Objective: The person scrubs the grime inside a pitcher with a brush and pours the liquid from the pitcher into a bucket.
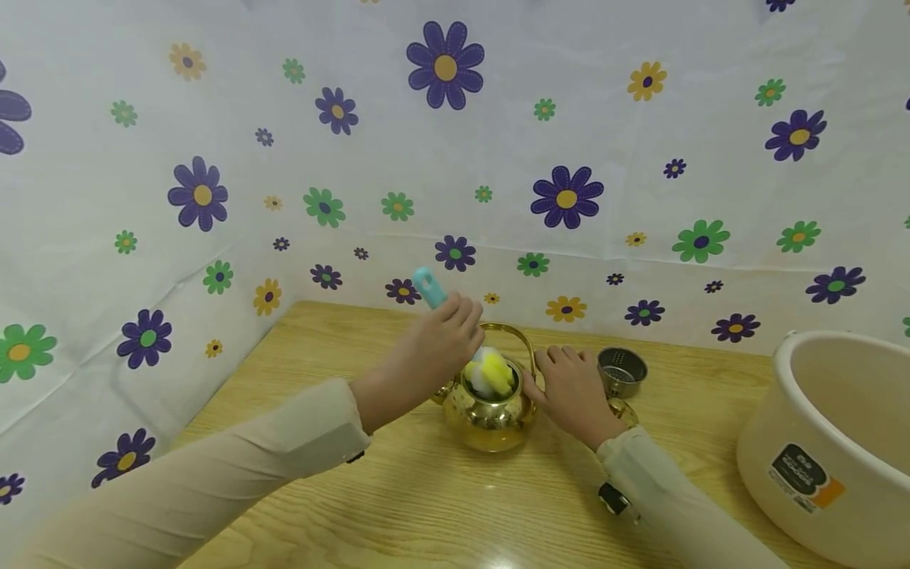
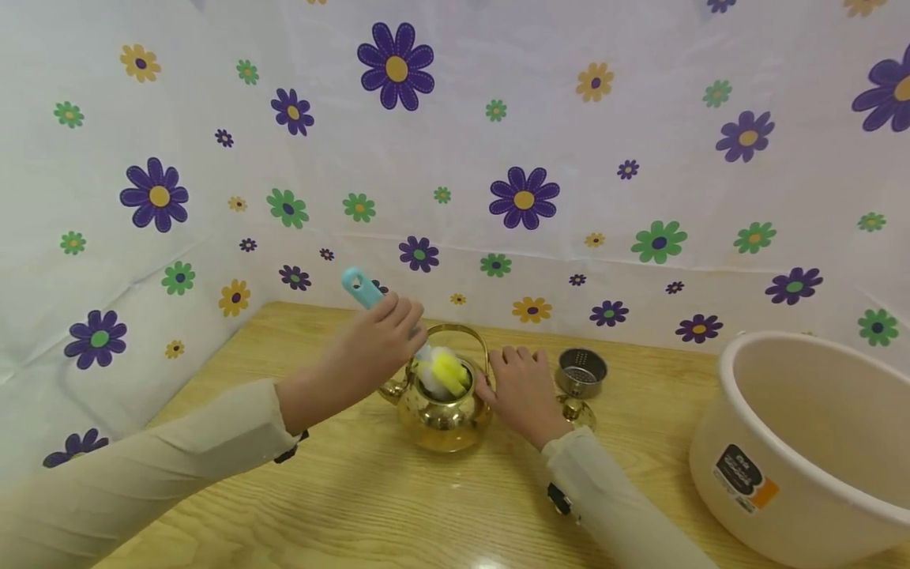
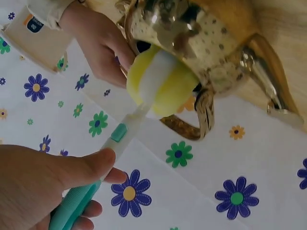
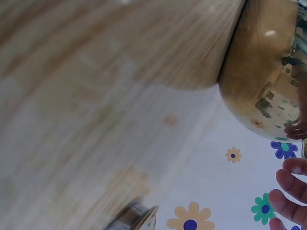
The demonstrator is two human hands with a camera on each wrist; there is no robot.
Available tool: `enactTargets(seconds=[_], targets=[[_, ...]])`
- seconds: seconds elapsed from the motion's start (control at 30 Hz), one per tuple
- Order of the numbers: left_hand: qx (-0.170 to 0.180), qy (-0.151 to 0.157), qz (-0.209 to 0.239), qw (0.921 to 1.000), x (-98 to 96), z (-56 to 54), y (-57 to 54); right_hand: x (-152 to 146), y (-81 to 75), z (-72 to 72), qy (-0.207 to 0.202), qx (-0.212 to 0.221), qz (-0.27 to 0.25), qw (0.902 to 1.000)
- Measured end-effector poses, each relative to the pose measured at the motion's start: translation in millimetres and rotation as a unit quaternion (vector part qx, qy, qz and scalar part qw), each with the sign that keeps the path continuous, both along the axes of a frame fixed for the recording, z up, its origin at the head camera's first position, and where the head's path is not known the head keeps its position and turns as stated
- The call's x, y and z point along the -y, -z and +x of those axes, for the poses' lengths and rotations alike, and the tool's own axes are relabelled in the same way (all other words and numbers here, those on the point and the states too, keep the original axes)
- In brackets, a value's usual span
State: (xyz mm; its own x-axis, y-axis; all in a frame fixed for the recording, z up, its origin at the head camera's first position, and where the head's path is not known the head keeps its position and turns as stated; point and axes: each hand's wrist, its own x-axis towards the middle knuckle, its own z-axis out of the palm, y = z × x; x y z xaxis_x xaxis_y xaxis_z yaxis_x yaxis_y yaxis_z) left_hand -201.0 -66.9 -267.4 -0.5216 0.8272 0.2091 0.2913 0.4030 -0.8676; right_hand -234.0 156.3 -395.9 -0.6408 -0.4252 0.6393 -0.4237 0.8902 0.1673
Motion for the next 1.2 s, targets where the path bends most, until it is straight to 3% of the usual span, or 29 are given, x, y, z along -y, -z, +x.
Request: enactTargets(seconds=[0.13, 0.33, 0.6, 0.87, 1.2], targets=[[0.008, -0.007, 0.007, 0.9999, -2.2, 1.6, 8.5, 0, 0.8, -0.5, -0.001, -0.002, 0.000, 1.0000], [0.004, -0.007, 0.030, 0.9995, 1.4, -5.1, 21.3, 0, 2.9, -0.7, -0.002, 0.005, -0.001, 1.0000], [0.009, 0.006, 0.050, 0.9987, 1.3, -16.3, 27.5, 0, -0.2, -0.5, -0.001, 0.001, -0.005, 1.0000], [0.064, 0.037, 0.105, 0.9918, 7.7, -36.8, 34.8, 0, -0.2, -0.5, 0.000, 0.012, -0.012, 0.9999], [0.150, 0.108, 0.146, 0.9718, 25.0, -73.0, 40.4, -1, 0.2, -1.4, 0.000, 0.016, -0.013, 0.9998]])
